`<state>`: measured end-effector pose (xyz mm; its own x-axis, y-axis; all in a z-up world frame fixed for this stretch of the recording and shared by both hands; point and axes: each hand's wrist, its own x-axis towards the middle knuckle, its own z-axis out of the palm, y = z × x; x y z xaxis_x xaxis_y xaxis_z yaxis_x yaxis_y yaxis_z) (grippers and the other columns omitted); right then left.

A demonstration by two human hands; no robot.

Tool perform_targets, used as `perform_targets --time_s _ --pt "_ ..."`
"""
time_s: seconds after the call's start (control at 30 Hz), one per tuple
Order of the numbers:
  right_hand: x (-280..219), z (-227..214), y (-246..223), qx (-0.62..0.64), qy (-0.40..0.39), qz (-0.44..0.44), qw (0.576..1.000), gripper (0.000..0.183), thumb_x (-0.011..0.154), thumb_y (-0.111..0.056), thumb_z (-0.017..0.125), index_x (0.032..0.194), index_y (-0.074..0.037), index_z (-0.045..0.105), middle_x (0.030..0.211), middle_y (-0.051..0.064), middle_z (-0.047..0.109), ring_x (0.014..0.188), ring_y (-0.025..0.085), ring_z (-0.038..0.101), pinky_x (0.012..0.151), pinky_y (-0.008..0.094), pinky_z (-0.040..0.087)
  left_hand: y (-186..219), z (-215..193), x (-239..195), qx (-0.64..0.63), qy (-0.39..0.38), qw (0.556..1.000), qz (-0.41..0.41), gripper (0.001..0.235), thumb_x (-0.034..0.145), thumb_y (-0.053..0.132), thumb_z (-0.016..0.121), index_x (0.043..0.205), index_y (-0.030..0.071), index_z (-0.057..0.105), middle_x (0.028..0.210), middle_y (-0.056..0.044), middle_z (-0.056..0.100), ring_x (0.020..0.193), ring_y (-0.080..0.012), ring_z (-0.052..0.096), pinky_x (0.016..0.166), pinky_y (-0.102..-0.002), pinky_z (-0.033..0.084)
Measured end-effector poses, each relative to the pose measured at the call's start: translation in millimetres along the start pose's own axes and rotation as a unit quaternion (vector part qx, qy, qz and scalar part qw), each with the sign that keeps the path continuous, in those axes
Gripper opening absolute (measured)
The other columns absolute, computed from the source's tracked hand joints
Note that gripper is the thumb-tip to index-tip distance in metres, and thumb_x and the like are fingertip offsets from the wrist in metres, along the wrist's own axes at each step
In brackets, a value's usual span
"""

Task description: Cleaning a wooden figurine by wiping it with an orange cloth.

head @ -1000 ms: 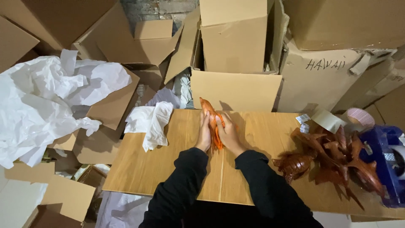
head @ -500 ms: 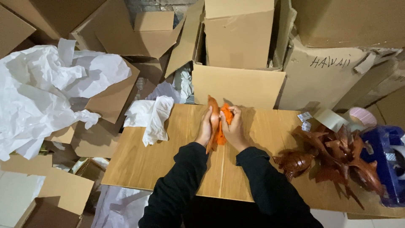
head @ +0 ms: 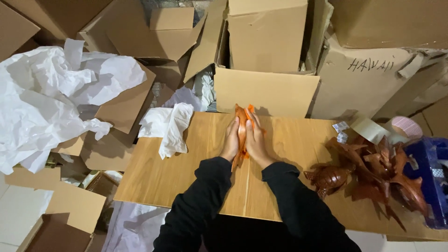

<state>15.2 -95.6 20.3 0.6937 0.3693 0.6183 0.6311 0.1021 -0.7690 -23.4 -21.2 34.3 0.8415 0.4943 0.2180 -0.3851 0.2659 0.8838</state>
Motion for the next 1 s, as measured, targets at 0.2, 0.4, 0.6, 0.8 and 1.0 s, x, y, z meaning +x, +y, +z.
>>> perform_targets --time_s 0.2,0.4,0.6,0.8,1.0 --pt "-21.5 27.5 2.0 0.039 -0.144 0.23 0.962 0.065 0.109 -0.043 0.041 0.162 -0.009 0.024 0.162 0.032 0.022 0.15 0.045 0.023 0.123 0.055 0.014 -83.7 -62.7 50.6 -0.208 0.134 0.963 -0.105 0.035 0.098 0.046 0.063 0.098 0.012 0.07 0.091 -0.001 0.07 0.086 -0.0131 0.066 0.088 -0.029 0.053" --pt "-26.6 25.7 9.6 -0.058 -0.275 0.005 0.96 0.068 0.108 -0.026 0.046 0.166 -0.016 0.013 0.17 0.016 0.011 0.151 0.049 0.01 0.122 0.057 0.011 -70.8 -78.1 57.7 -0.385 0.216 0.877 -0.192 0.046 0.09 0.049 0.075 0.102 0.006 0.069 0.095 -0.008 0.075 0.084 -0.0212 0.071 0.09 -0.035 0.056" --pt "-22.4 16.9 6.6 -0.122 -0.215 0.005 0.969 0.076 0.107 -0.031 0.047 0.167 -0.023 0.002 0.167 0.028 -0.001 0.15 0.054 0.0 0.117 0.066 0.008 -141.4 -107.4 68.2 -0.472 0.037 0.847 -0.243 0.045 0.094 0.039 0.075 0.123 0.005 0.068 0.125 -0.018 0.07 0.11 -0.0294 0.07 0.104 -0.047 0.051" --pt "-17.6 12.0 -2.1 -0.046 -0.186 -0.018 0.981 0.064 0.109 -0.019 0.041 0.166 -0.018 0.012 0.164 0.031 0.015 0.149 0.051 0.018 0.118 0.062 0.018 -126.9 -87.9 66.0 -0.302 0.089 0.932 -0.178 0.042 0.094 0.051 0.07 0.101 0.01 0.069 0.098 -0.004 0.073 0.089 -0.0154 0.07 0.094 -0.034 0.056" --pt "-15.3 20.6 -29.3 -0.056 -0.243 -0.084 0.965 0.056 0.107 -0.017 0.045 0.162 -0.014 0.031 0.159 0.024 0.037 0.142 0.041 0.04 0.114 0.051 0.037 -76.5 -95.3 74.0 -0.41 0.149 0.893 -0.111 0.051 0.094 0.054 0.064 0.096 0.004 0.066 0.093 -0.009 0.07 0.093 -0.0247 0.069 0.099 -0.042 0.056"
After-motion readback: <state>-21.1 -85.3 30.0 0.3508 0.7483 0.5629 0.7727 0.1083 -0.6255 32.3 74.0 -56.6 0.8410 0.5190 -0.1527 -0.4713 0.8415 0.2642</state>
